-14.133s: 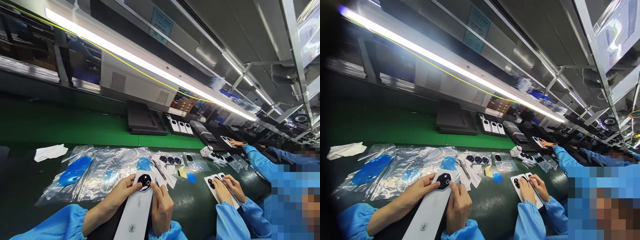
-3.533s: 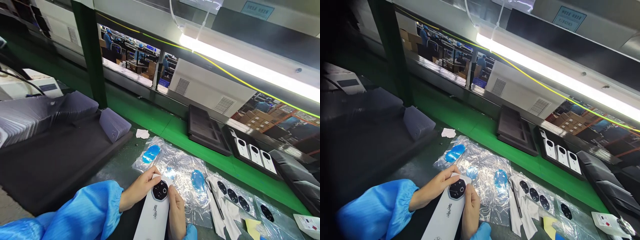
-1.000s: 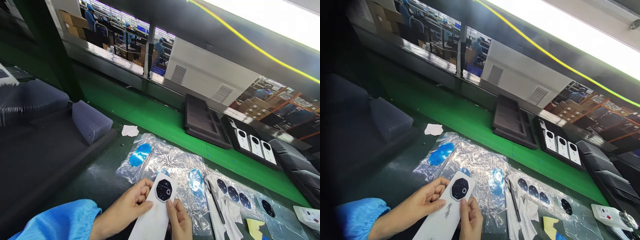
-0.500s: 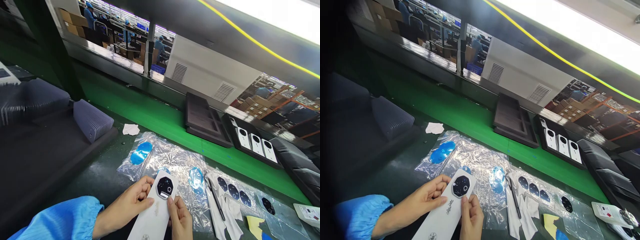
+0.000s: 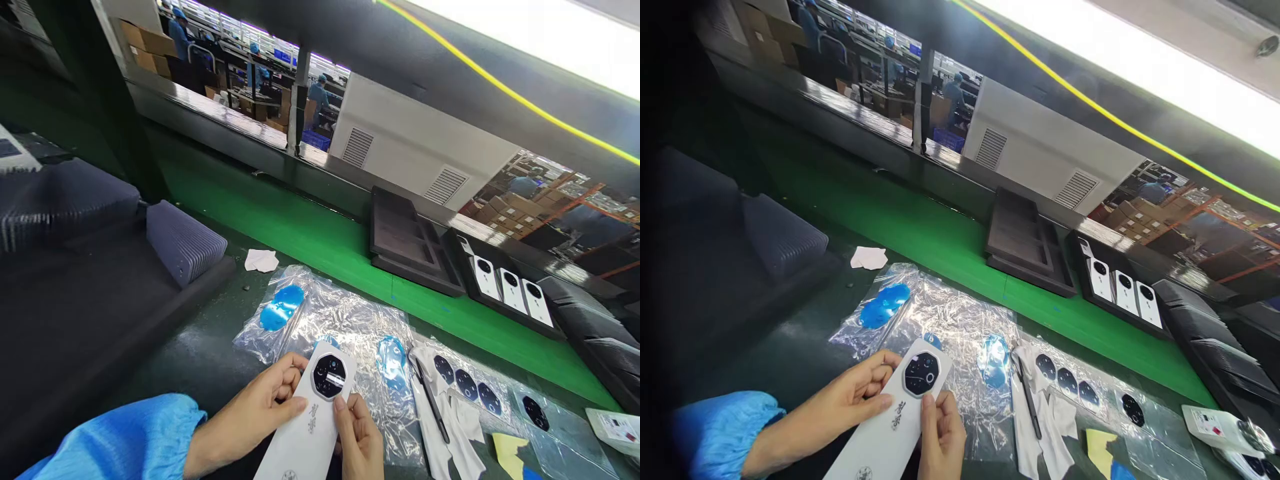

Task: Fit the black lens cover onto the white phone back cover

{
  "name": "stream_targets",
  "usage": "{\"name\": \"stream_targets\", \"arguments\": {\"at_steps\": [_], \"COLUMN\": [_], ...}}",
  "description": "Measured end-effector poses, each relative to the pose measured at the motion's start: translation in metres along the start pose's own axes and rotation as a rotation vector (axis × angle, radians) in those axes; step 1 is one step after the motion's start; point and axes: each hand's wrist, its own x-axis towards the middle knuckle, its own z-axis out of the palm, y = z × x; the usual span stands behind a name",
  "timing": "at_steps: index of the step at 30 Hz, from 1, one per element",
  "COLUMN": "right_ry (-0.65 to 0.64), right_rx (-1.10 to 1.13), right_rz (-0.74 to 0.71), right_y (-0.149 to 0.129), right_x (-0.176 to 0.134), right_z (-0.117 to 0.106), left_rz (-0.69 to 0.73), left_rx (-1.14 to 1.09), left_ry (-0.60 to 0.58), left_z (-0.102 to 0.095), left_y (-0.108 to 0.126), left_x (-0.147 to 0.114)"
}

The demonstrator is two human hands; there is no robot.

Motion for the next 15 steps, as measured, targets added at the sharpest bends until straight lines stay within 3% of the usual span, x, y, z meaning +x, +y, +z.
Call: {"name": "stream_targets", "arguments": {"at_steps": [6,15], "right_ry": [0.022,0.066], "right_rx": [0.001,0.03], "right_rz": [0.009,0.008], "right_y": [-0.006,0.007], "right_x": [-0.005,-0.004], "right_z": [0.004,0.002], "left_rz": [0.035,-0.048], "left_rx": [0.002,0.042], "left_ry": [0.029,-0.014], "left_z": [-0.002,-0.002], "left_y": [-0.005,0.01], "left_x": [0.002,-0.002]}}
